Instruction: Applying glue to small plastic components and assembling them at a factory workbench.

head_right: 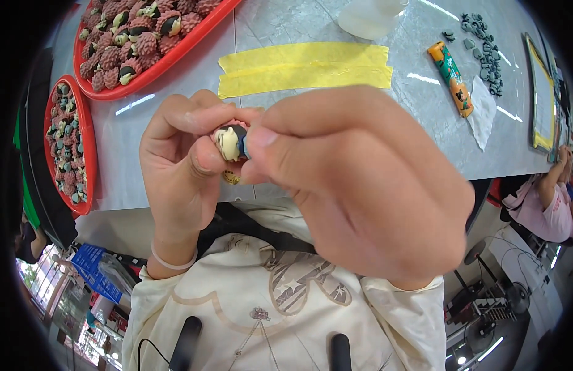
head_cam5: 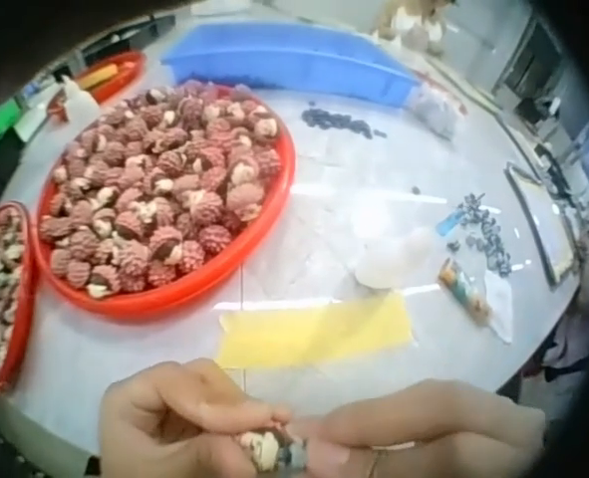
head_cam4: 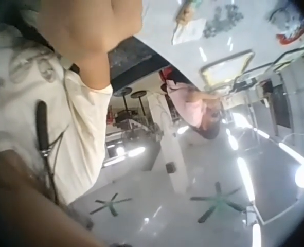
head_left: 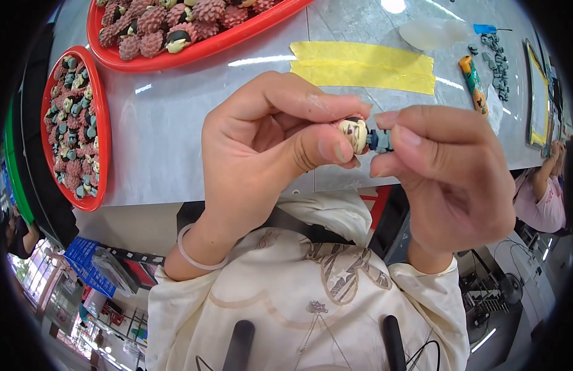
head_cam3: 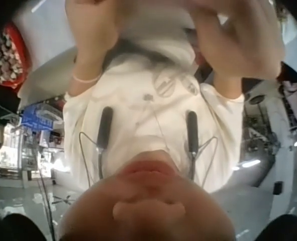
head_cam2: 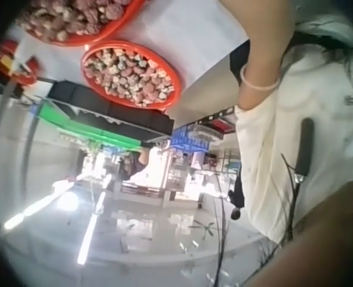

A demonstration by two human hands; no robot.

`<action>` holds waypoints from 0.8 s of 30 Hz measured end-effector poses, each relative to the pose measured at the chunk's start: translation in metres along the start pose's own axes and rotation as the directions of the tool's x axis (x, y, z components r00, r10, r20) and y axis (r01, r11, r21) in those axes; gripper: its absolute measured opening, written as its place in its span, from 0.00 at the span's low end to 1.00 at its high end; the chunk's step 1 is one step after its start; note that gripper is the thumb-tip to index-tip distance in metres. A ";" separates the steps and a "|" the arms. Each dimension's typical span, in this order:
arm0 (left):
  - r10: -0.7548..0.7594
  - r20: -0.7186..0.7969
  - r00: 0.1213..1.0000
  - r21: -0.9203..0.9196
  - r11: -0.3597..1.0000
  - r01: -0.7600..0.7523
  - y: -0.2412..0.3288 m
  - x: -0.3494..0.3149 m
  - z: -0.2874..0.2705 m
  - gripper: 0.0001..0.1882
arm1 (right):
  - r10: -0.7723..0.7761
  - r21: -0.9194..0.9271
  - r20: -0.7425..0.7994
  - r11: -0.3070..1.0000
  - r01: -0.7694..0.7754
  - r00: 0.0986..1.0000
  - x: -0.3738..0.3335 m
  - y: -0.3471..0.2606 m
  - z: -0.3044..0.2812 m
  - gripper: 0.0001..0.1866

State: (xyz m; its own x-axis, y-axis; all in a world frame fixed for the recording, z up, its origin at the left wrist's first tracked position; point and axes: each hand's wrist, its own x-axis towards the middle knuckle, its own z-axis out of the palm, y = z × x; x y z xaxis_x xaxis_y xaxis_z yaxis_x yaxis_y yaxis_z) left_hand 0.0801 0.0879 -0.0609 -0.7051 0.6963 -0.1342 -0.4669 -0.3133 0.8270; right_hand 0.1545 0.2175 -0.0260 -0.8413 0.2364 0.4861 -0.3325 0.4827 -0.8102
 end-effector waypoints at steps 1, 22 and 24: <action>0.053 0.010 0.999 0.028 0.998 -0.053 -0.002 0.000 -0.002 0.16 | -0.017 -0.057 -0.020 0.998 0.016 1.000 0.000 -0.001 0.003 0.10; 0.477 0.020 0.878 0.977 -0.197 0.084 0.143 -0.035 -0.095 0.10 | -0.022 -0.189 -0.188 0.982 -0.014 0.982 -0.013 0.002 -0.039 0.16; 0.451 -0.053 0.891 0.951 -0.249 0.182 0.159 -0.031 -0.087 0.10 | -0.021 -0.186 -0.202 0.982 -0.018 0.979 -0.014 0.008 -0.044 0.15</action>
State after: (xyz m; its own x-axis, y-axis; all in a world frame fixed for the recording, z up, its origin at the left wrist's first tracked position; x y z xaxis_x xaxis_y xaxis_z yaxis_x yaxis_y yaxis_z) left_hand -0.0190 -0.0396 0.0272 -0.8668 0.4454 0.2243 0.4956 0.8192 0.2885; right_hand 0.1821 0.2554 -0.0246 -0.7307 0.3919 0.5590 -0.2323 0.6272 -0.7434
